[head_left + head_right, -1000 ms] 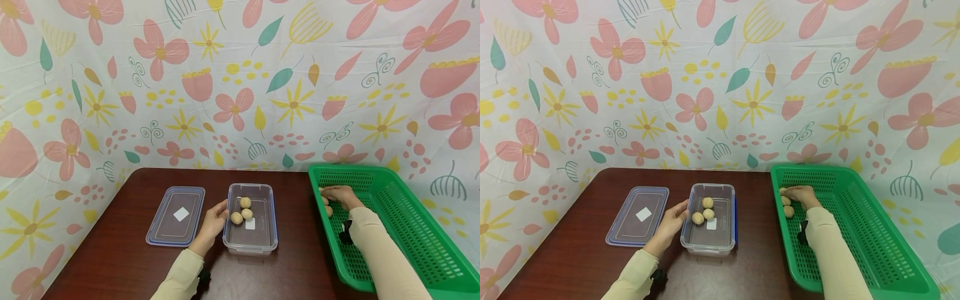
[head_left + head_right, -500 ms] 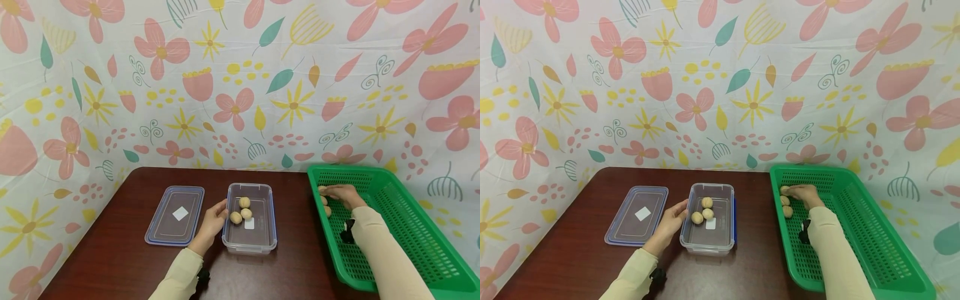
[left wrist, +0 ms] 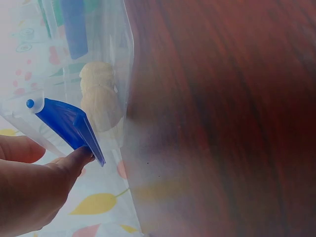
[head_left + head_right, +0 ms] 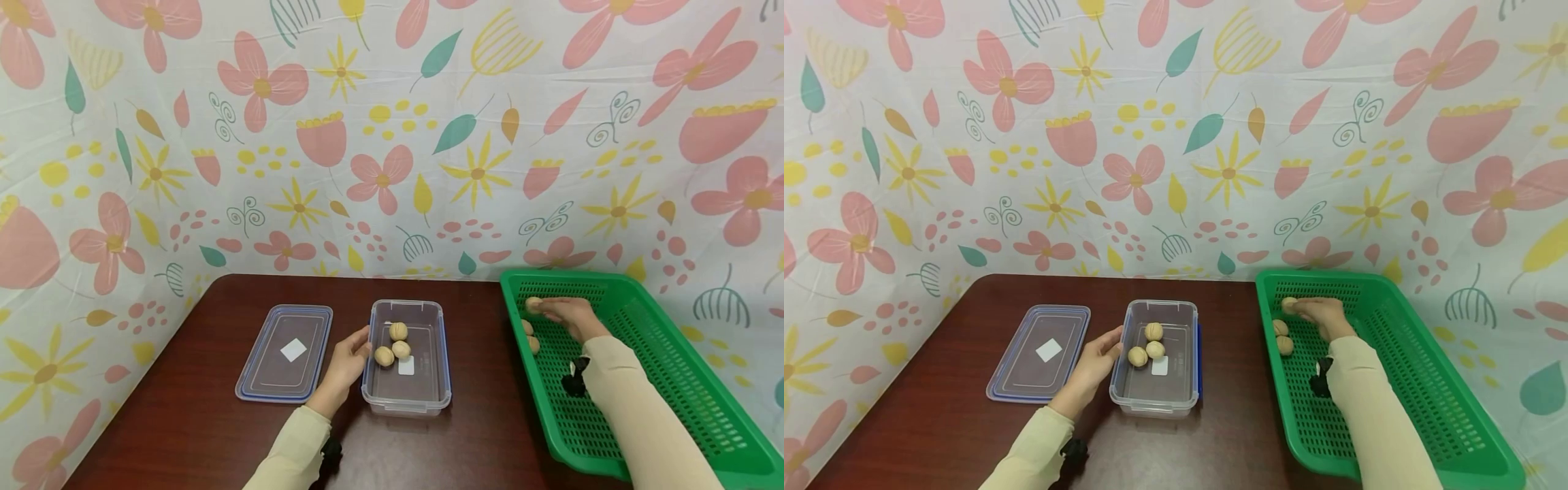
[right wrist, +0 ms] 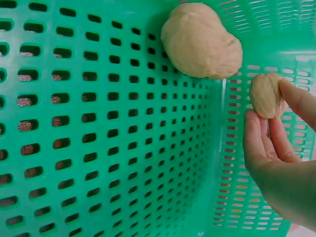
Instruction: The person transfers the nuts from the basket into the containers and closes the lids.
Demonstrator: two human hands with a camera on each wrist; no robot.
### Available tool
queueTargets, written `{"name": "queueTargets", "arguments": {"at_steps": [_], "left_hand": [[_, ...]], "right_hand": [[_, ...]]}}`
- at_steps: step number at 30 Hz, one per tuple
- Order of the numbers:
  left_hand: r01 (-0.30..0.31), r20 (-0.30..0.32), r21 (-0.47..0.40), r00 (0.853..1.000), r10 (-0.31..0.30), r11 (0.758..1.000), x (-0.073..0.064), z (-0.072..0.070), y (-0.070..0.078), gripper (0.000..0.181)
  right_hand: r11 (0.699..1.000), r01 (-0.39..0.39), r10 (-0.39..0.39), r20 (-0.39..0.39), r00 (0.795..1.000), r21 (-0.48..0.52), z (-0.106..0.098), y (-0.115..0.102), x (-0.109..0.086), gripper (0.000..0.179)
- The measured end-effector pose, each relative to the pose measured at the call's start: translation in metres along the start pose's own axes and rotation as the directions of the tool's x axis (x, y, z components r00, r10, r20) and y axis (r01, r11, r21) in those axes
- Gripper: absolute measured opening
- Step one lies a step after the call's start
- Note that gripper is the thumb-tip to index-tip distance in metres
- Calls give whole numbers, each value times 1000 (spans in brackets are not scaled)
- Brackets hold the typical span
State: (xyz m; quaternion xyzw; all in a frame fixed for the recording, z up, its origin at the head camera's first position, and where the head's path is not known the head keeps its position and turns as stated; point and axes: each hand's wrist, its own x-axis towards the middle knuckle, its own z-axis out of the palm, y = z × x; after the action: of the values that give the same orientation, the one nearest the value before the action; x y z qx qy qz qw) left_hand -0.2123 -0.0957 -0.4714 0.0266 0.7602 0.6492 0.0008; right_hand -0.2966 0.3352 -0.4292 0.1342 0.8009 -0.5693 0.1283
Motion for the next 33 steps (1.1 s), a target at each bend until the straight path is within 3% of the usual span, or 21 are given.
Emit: {"name": "queueTargets", "arguments": {"at_steps": [5, 12, 19, 24, 26, 30, 33], "left_hand": [[3, 0, -2, 1000, -3, 1000, 0, 0, 0, 42], [18, -1, -5, 1000, -18, 1000, -2, 0, 2, 42], [26, -2, -5, 1000, -26, 1000, -3, 0, 3, 42], [24, 1, -11, 1000, -24, 1000, -3, 0, 5, 43], [28, 0, -12, 1000, -28, 1000, -3, 0, 5, 43], [37, 2, -11, 999, -37, 999, -2, 1, 5, 43], [39, -1, -11, 999, -39, 999, -1, 1, 4, 43]], "right_hand": [[999, 22, -22, -8, 1000, 37, -2, -5, -5, 67], [988, -10, 16, -40, 999, 155, -3, -15, -11, 70], [934, -4, 0, 10, 1000, 356, 2, -31, -20, 92], [926, 9, -44, 83, 996, 378, 9, -41, -37, 75], [908, 21, -75, 113, 991, 418, 12, -45, -45, 69], [845, 34, -123, 131, 984, 534, 19, -53, -57, 55], [806, 26, -127, 130, 983, 591, 24, -59, -64, 45]]}}
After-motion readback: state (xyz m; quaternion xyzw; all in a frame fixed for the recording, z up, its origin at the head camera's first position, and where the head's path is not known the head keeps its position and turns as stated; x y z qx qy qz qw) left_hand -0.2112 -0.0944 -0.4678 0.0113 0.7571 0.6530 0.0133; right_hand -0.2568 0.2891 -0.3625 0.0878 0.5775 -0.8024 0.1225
